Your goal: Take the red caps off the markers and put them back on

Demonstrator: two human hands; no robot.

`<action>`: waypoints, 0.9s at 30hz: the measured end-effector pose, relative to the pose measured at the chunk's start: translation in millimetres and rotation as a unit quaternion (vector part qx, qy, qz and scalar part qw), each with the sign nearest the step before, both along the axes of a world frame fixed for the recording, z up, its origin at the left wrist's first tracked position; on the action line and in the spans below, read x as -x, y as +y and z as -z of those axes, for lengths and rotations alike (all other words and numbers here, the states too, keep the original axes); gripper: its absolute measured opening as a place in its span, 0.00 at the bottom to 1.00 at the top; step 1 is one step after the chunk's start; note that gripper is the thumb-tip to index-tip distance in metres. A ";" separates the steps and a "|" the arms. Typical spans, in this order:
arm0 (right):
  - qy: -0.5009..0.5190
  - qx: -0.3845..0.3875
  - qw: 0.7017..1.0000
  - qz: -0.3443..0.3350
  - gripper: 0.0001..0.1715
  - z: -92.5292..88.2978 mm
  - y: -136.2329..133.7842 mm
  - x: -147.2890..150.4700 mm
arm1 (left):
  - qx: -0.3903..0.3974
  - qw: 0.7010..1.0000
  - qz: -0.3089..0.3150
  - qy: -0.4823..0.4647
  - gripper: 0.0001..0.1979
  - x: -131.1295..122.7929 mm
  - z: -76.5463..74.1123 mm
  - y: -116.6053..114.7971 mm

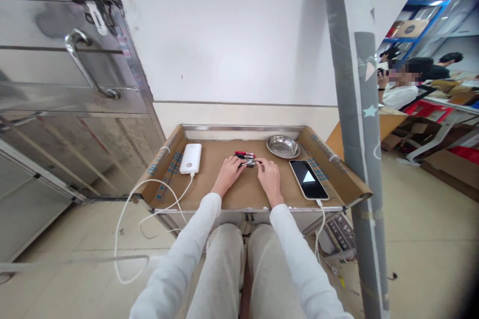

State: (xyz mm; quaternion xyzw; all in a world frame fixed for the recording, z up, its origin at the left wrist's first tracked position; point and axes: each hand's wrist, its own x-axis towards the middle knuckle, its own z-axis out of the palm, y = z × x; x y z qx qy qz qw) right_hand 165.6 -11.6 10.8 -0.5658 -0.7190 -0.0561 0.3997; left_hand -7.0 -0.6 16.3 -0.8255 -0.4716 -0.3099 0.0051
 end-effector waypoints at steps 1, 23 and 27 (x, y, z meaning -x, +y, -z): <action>-0.011 -0.001 1.000 -0.007 0.17 -1.1 -1.0 0.6 | -0.009 1.000 -0.011 0.001 0.13 -0.2 -1.0 -0.7; -0.043 0.038 0.993 -0.101 0.18 0.4 1.7 7.1 | -0.011 0.957 -0.280 -0.069 0.09 10.3 13.8 15.9; -0.082 0.047 0.994 -0.057 0.13 3.5 2.1 6.1 | -0.013 0.967 -0.245 -0.064 0.11 7.2 14.6 13.5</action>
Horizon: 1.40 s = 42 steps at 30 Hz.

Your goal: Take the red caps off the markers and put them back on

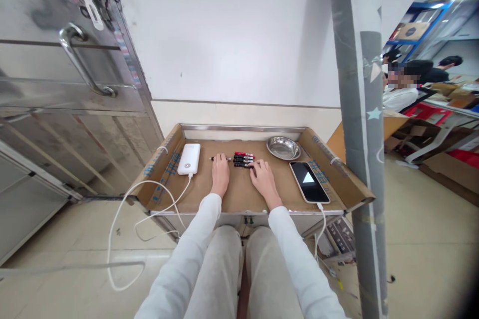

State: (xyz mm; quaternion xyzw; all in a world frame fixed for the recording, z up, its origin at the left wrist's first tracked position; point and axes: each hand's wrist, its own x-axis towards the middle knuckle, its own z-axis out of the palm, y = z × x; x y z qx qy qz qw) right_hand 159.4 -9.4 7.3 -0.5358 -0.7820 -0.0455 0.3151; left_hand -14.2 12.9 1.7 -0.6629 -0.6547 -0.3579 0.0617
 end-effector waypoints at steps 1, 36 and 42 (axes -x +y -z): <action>-0.006 0.000 1.000 0.002 0.13 1.0 0.3 0.1 | -0.009 1.000 0.025 -0.006 0.11 -0.7 -0.9 -3.0; 0.148 0.018 0.983 -0.104 0.13 17.7 11.9 -1.9 | 0.070 0.960 0.268 -0.027 0.07 -6.8 -0.8 -12.5; 0.181 0.020 0.977 -0.108 0.12 12.6 9.2 -2.5 | 0.065 0.961 0.266 -0.043 0.08 -7.1 -2.8 -12.6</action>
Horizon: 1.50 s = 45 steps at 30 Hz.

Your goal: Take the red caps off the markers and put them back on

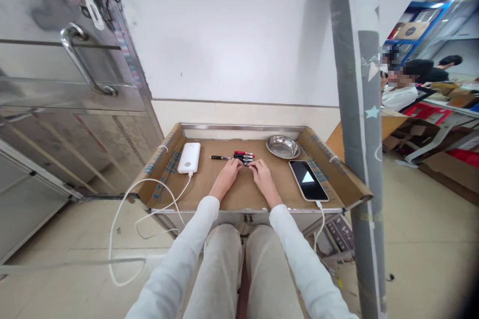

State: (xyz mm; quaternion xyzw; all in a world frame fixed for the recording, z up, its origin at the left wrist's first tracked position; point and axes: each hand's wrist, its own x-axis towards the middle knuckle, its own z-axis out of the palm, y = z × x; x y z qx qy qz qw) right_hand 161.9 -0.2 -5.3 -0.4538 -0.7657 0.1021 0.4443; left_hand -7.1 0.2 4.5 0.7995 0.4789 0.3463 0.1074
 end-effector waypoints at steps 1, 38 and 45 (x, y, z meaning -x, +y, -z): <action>0.005 0.000 1.000 -0.005 0.12 -0.7 -0.5 -0.2 | -0.001 1.000 0.005 -0.003 0.08 0.0 -0.9 -0.4; -0.133 -0.021 0.989 0.054 0.21 -15.7 -14.6 3.9 | -0.080 0.997 0.013 0.018 0.11 -3.5 -8.5 -0.4; -0.119 -0.015 0.993 -0.001 0.35 -17.2 -10.9 8.7 | -0.102 0.974 -0.202 0.014 0.12 3.8 -5.8 -5.5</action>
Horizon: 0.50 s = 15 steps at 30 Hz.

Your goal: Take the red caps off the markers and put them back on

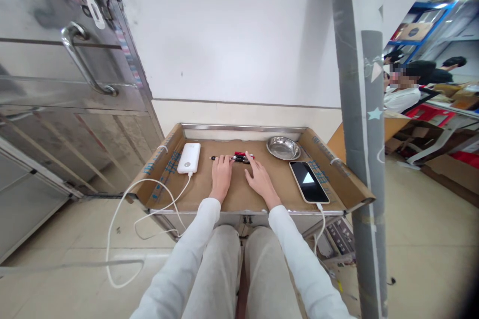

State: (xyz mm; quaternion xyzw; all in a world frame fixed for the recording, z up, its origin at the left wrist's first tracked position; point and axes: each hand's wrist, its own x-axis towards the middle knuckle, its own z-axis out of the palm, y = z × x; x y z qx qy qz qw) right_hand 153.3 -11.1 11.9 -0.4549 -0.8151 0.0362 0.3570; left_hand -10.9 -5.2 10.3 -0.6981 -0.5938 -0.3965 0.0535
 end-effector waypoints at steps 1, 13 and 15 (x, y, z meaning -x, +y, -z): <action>-0.002 -0.008 1.000 0.017 0.33 0.9 1.6 -0.6 | 0.006 1.000 -0.025 -0.006 0.11 0.9 2.2 0.0; -0.079 -0.011 0.991 0.109 0.13 8.9 16.4 -3.3 | 0.052 0.997 -0.052 0.011 0.10 -1.1 13.7 10.4; -0.081 -0.009 0.991 0.107 0.12 10.8 18.8 -3.1 | 0.043 0.999 -0.011 0.025 0.10 -2.1 13.5 11.5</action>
